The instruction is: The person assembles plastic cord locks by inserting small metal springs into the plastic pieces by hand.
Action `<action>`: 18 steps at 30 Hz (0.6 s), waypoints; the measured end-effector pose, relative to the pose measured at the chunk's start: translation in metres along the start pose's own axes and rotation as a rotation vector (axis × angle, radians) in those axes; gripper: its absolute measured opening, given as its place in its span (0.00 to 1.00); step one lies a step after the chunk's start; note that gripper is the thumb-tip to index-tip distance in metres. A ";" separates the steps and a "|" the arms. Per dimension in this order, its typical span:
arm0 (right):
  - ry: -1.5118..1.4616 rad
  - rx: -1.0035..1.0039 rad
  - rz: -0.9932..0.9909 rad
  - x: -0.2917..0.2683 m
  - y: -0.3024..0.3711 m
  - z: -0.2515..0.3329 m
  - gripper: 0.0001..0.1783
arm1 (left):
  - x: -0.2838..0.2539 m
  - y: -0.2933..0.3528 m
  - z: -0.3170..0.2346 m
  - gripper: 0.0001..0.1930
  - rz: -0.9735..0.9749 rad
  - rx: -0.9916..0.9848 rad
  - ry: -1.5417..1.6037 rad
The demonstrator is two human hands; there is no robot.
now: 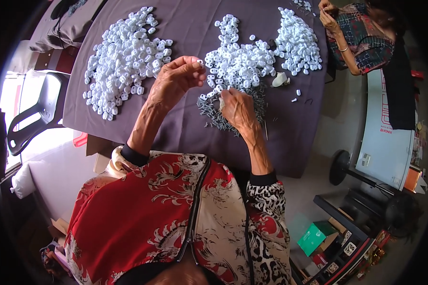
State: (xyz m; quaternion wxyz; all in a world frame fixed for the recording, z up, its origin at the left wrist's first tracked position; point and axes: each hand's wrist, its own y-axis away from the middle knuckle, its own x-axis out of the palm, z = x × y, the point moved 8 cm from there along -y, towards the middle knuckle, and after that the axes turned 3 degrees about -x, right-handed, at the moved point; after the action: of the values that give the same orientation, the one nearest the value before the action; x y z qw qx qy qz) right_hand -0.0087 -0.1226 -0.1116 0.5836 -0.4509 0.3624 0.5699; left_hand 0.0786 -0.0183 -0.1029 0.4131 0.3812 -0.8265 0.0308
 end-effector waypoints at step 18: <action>-0.285 0.017 -0.063 -0.023 0.004 0.002 0.04 | 0.094 -0.022 -0.015 0.05 0.180 0.107 0.150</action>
State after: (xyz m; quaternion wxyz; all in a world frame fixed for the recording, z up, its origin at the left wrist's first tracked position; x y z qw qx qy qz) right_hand -0.0152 -0.1288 -0.0898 0.6506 -0.3715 0.2663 0.6064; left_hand 0.0686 -0.0854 -0.0323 0.4482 0.3236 -0.8214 0.1404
